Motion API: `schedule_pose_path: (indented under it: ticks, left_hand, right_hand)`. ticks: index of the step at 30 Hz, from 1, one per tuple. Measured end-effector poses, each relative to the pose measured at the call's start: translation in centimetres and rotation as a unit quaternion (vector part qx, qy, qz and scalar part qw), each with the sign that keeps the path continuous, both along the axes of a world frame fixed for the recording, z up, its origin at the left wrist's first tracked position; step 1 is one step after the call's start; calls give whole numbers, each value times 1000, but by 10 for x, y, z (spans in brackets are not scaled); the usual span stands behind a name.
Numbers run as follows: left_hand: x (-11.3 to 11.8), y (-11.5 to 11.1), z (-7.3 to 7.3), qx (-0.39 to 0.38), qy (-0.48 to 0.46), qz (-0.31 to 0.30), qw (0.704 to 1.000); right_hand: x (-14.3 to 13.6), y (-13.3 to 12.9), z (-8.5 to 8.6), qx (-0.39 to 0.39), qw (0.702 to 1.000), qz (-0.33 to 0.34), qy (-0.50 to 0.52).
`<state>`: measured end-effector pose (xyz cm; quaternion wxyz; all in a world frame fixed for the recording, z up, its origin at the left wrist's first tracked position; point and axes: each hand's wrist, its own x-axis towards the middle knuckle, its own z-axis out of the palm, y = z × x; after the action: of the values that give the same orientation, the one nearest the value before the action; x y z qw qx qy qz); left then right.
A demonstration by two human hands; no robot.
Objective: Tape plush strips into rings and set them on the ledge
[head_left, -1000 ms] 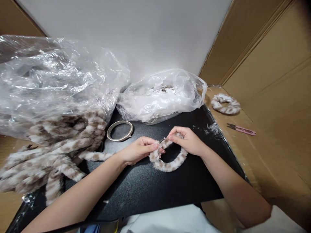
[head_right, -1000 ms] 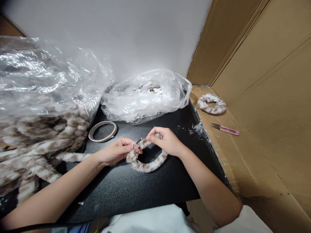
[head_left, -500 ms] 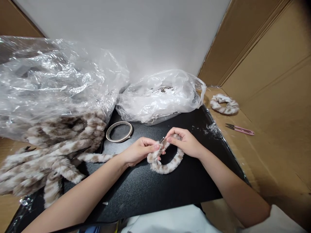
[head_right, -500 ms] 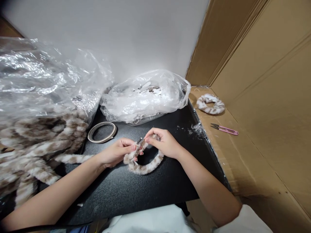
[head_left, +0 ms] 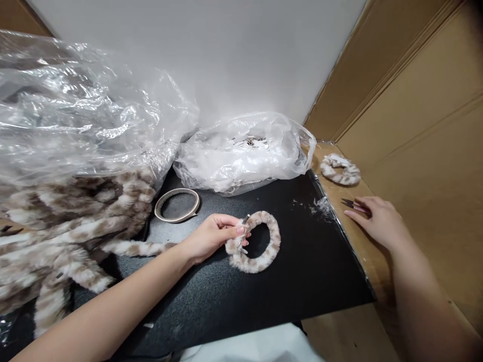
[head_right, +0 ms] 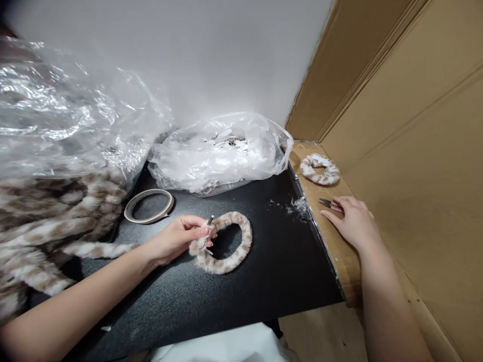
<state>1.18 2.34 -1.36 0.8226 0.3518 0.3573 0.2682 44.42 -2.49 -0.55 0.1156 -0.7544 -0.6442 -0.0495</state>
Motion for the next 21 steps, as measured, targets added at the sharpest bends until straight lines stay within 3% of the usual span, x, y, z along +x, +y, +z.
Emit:
schedule_pose_path:
  ticks: [7, 14, 18, 21]
  left_hand:
    - [4, -2, 1, 25, -6, 77, 997]
    - [5, -3, -1, 45, -1, 92, 995]
    - [6, -5, -2, 51, -1, 101, 994]
    - [6, -6, -2, 57, 4, 101, 993]
  right_hand:
    - [18, -5, -10, 5, 1000, 0, 22]
    - [26, -10, -8, 50, 998, -18, 37]
    - [-2, -4, 11, 87, 992, -58, 72]
    - [-52, -1, 28, 124, 980, -72, 142]
